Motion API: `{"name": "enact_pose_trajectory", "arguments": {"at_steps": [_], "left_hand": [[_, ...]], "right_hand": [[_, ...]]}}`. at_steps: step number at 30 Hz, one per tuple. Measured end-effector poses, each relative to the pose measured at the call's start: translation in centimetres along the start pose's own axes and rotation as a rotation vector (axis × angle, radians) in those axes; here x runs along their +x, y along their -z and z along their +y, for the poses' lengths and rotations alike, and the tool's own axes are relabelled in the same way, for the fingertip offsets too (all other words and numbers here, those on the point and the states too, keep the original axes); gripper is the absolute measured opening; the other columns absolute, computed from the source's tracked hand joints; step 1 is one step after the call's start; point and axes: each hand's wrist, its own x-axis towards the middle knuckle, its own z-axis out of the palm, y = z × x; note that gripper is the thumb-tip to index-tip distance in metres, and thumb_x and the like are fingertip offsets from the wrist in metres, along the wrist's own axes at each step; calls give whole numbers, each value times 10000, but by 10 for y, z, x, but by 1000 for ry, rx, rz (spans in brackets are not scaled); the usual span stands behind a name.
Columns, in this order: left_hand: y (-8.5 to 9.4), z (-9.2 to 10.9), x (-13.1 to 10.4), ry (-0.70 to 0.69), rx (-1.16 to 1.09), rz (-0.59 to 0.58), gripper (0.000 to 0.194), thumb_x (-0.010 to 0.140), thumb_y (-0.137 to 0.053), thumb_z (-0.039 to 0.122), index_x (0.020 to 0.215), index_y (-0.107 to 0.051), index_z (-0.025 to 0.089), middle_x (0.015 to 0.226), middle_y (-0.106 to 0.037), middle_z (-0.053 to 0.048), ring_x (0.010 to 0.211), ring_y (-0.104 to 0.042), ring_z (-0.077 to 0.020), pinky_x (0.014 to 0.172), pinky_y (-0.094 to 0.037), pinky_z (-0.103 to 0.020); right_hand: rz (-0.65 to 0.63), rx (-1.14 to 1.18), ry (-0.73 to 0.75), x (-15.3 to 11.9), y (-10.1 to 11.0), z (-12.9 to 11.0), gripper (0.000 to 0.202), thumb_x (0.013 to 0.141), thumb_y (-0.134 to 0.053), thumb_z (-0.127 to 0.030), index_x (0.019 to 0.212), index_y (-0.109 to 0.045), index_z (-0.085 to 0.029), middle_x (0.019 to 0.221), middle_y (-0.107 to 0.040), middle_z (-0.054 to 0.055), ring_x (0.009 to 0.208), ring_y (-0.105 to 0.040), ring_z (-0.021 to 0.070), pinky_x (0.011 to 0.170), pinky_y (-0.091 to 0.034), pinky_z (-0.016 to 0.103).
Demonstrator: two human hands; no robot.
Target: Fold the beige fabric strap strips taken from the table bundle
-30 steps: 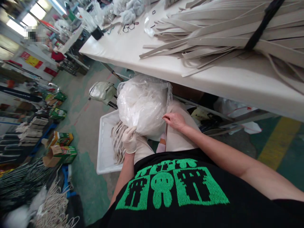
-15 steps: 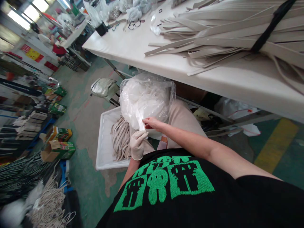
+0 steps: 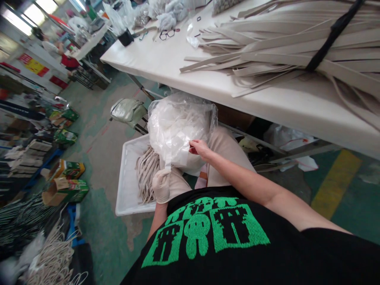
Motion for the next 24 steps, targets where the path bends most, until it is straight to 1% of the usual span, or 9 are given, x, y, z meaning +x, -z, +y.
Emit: {"name": "enact_pose_trajectory", "arguments": {"at_steps": [3,5,6,9,11,15,19,21,24], "left_hand": [[4,-14,7,146,146,-4,377,867,-655,289,1235,-647,205,1226,-698,-133,1191,-639,-276,1061,-493,-452],[10,-16,15,189,182,-44,613,798,-728,326,1366,-558,172,1376,-608,-185,1309,-557,-325,1122,-437,-484],[13,-14,20,186,156,-68,658,791,-737,345,1392,-534,169,1412,-578,-191,1341,-527,-331,1142,-415,-488],[22,3,38,151,-8,-84,575,875,-667,392,1402,-529,209,1435,-566,-149,1368,-503,-285,1174,-381,-460],[19,18,52,121,-68,-63,572,878,-674,430,1394,-539,222,1436,-565,-136,1380,-489,-276,1187,-363,-457],[-9,42,80,29,-151,-108,583,826,-741,449,1336,-596,207,1394,-603,-133,1341,-523,-277,1172,-382,-479],[-38,58,97,-15,-285,-80,234,908,-654,387,1044,-726,212,1211,-712,-91,1241,-606,-239,1114,-451,-482],[-38,66,99,-62,-278,-34,178,926,-633,364,950,-735,220,1132,-736,-74,1211,-624,-231,1088,-472,-484],[-21,76,96,-127,-166,54,137,936,-623,323,951,-739,252,1152,-728,-54,1247,-601,-229,1119,-434,-506]], "right_hand": [[-12,-40,82,-4,8,-4,223,789,-743,-356,722,-617,-185,653,-657,4,524,-590,93,573,-532,220],[-35,-84,153,-8,11,-5,257,739,-767,-398,704,-628,-186,663,-660,3,556,-596,106,589,-523,229],[-48,-113,190,-10,12,-5,271,716,-775,-414,687,-630,-187,658,-658,0,570,-597,114,593,-513,232],[-87,-209,289,-17,11,-5,284,672,-782,-432,639,-630,-194,607,-635,-22,585,-583,126,601,-472,238],[-119,-271,337,-23,10,-5,265,675,-772,-419,629,-634,-198,580,-625,-32,580,-574,126,600,-441,238],[-188,-370,396,-34,5,-9,181,689,-745,-350,632,-659,-200,557,-634,-39,560,-545,119,576,-387,229],[-211,-410,407,-39,4,-12,150,708,-726,-309,627,-661,-201,544,-629,-40,557,-558,124,583,-398,228],[-181,-406,391,-37,9,-14,124,721,-729,-306,679,-680,-200,591,-654,-29,592,-594,137,618,-434,237],[-85,-377,346,-35,24,-17,156,762,-731,-340,798,-700,-191,767,-722,19,698,-638,158,682,-474,254]]}}
